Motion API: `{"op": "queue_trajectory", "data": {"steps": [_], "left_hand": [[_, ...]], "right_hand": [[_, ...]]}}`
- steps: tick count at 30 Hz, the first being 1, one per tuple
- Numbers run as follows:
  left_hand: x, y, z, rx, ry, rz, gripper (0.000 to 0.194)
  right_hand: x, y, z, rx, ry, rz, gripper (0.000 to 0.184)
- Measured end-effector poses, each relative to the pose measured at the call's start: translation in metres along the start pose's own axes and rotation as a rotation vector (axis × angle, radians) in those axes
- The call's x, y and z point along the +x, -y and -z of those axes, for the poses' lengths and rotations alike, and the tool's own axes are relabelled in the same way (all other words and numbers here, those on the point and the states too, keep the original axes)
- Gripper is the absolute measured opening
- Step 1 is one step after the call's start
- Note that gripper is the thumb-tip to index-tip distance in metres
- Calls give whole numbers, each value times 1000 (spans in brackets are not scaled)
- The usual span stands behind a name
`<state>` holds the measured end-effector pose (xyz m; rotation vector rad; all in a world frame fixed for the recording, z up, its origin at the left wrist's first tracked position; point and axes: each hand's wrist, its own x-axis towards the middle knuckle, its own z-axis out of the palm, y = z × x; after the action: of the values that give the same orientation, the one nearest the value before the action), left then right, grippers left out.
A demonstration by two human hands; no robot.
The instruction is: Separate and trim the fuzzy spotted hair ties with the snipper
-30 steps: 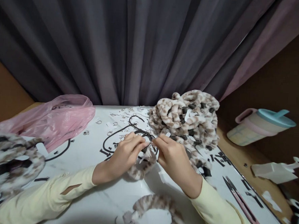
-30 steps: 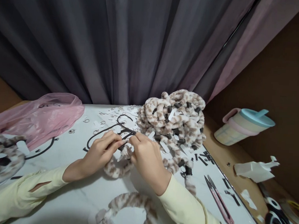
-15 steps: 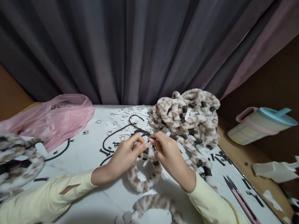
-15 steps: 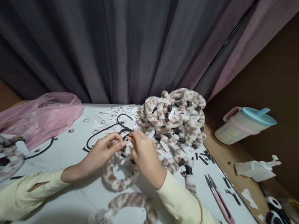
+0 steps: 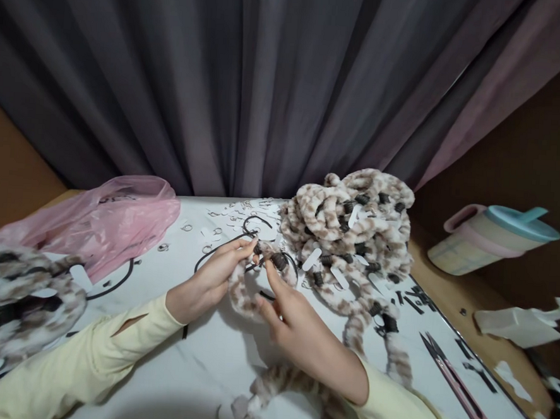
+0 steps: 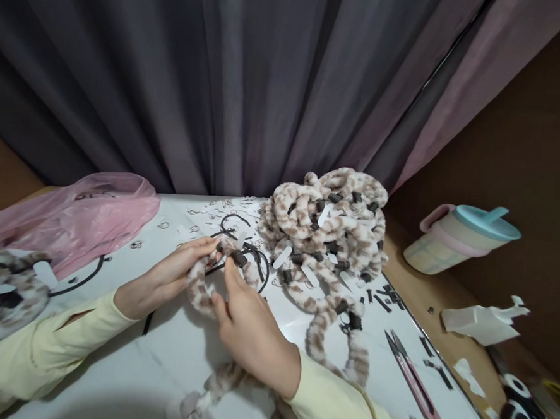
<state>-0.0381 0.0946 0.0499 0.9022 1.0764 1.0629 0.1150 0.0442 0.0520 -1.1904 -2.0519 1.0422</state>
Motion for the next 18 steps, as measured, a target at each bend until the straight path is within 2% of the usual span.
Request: {"op": "queue_trajectory", "data": {"steps": [7,13,16,18], "left_hand": [[-7,0,-3,-80,76,78,26],[-13,0,-9,-64,171,126,30],[-9,3,-8,16,187,91,32],[-6,6,-6,52,155,47,34]], "right_hand": [[13,-12,-10,309,-28,-113,17],[20,-20,-21,591,-165,-159,18],[22,-21,-21,594,-229,-187,23],[24,-24,-21,570,-280,-183,24]]}}
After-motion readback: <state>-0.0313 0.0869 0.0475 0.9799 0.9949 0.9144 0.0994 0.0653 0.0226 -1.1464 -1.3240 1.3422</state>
